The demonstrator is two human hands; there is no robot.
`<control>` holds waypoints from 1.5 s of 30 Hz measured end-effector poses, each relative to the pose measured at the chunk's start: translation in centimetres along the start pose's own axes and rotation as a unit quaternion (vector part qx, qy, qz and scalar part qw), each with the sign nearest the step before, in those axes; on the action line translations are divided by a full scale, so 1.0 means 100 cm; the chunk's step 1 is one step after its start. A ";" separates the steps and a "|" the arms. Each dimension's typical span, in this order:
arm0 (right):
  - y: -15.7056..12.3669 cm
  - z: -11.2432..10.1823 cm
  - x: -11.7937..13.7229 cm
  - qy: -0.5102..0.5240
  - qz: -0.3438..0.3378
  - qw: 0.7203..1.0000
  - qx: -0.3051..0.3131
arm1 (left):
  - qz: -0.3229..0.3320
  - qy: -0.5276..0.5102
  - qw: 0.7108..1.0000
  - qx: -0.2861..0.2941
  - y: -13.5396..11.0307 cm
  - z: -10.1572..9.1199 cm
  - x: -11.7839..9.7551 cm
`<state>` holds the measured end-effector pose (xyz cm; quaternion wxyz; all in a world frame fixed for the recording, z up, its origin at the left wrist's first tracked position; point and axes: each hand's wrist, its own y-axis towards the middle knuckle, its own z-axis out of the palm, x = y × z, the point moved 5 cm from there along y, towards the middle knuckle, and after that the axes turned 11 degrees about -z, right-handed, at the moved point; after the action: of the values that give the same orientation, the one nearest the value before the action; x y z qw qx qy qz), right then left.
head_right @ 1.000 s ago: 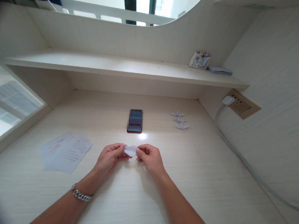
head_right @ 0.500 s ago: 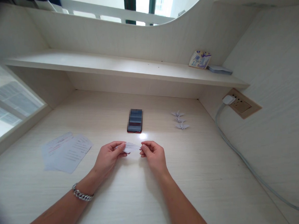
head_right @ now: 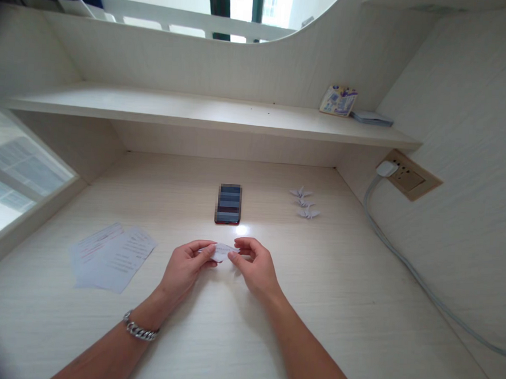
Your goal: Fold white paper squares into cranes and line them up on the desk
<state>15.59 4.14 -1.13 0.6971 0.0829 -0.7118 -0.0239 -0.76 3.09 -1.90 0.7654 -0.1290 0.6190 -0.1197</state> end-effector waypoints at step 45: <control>-0.003 0.007 0.004 -0.047 -0.013 0.997 0.063 | 0.050 0.130 0.990 0.032 -0.010 0.010 -0.009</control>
<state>14.88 3.69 -0.85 0.6560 0.1348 -0.7426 0.0086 0.03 2.56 -0.51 0.6871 -0.0566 0.7148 -0.1171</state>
